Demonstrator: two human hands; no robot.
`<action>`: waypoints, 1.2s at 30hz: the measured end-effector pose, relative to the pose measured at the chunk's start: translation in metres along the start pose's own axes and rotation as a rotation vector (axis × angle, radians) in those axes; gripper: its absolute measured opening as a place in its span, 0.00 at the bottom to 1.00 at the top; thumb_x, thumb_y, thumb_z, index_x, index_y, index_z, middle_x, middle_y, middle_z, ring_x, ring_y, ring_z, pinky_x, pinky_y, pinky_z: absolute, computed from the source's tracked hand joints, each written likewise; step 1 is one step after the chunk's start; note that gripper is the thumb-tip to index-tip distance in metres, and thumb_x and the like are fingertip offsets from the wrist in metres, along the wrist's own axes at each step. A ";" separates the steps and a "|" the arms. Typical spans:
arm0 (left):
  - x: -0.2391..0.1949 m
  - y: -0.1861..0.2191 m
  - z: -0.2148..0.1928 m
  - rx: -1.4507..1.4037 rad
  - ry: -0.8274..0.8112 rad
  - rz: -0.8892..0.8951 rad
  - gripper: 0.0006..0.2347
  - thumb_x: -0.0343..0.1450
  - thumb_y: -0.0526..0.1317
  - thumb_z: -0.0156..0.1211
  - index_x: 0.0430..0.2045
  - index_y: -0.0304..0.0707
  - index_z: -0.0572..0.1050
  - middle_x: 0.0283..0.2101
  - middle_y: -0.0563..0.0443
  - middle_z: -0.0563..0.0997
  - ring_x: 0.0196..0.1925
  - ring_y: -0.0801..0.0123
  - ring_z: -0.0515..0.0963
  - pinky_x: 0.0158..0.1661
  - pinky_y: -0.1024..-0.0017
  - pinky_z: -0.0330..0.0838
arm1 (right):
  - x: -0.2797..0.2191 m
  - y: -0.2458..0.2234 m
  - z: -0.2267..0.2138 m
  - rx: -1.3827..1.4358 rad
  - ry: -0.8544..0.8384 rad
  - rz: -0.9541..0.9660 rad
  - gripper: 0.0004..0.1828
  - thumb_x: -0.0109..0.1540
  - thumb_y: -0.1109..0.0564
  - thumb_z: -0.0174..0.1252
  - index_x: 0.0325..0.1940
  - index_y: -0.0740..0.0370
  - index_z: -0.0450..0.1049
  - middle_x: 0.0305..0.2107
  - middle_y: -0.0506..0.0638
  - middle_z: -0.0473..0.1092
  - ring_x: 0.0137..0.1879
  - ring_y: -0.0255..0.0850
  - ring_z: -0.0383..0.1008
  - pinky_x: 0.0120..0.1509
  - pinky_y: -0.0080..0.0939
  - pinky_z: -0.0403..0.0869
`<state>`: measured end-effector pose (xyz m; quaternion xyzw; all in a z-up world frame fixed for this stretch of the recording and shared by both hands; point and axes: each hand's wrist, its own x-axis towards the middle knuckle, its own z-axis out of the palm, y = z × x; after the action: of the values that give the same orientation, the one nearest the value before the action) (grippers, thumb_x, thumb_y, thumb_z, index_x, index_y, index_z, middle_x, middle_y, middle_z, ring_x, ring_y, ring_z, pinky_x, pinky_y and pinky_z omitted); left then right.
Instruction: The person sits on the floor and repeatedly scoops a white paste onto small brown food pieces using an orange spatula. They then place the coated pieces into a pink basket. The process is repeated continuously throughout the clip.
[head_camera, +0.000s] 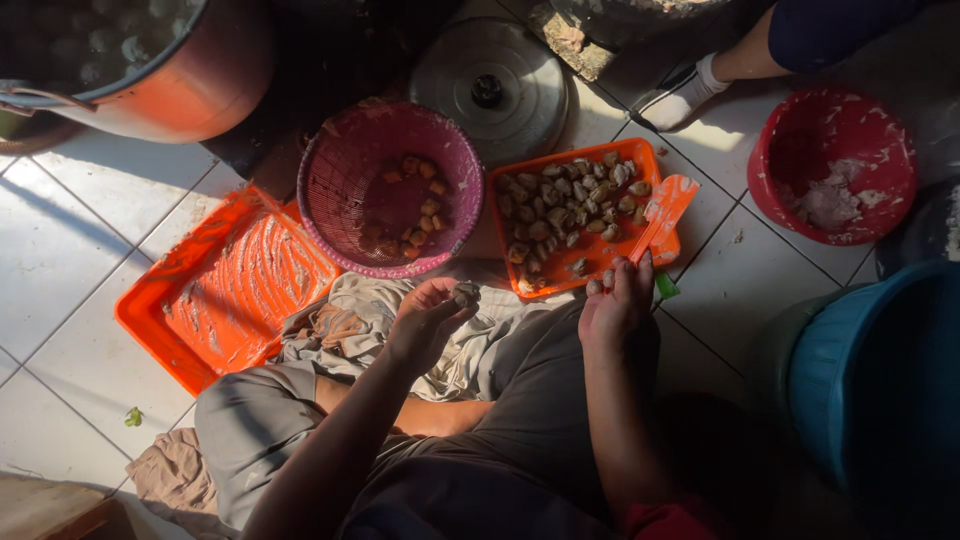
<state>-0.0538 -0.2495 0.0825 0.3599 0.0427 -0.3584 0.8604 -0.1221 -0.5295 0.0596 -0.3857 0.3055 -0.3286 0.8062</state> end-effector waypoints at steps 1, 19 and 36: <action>0.013 -0.013 -0.003 0.084 0.051 -0.020 0.05 0.73 0.32 0.63 0.39 0.36 0.75 0.41 0.52 0.82 0.44 0.72 0.79 0.50 0.70 0.72 | 0.002 0.002 -0.004 0.015 0.027 -0.014 0.32 0.71 0.57 0.50 0.80 0.52 0.53 0.44 0.44 0.65 0.36 0.29 0.58 0.37 0.34 0.62; 0.245 -0.127 0.086 0.684 0.481 0.000 0.12 0.67 0.37 0.66 0.39 0.27 0.76 0.33 0.43 0.80 0.30 0.65 0.80 0.31 0.66 0.74 | 0.025 0.042 -0.020 -0.032 0.115 -0.019 0.29 0.70 0.55 0.51 0.76 0.58 0.57 0.45 0.46 0.66 0.40 0.30 0.62 0.43 0.33 0.68; 0.024 0.031 -0.117 1.487 1.063 0.821 0.25 0.69 0.42 0.70 0.56 0.27 0.69 0.47 0.35 0.77 0.42 0.55 0.79 0.44 0.58 0.73 | 0.020 0.047 0.011 -0.214 -0.302 0.017 0.19 0.73 0.55 0.51 0.67 0.62 0.66 0.28 0.37 0.57 0.28 0.25 0.50 0.30 0.29 0.52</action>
<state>0.0056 -0.1723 0.0070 0.9066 0.0591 0.2381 0.3434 -0.0882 -0.5169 0.0222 -0.5115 0.2175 -0.2257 0.8001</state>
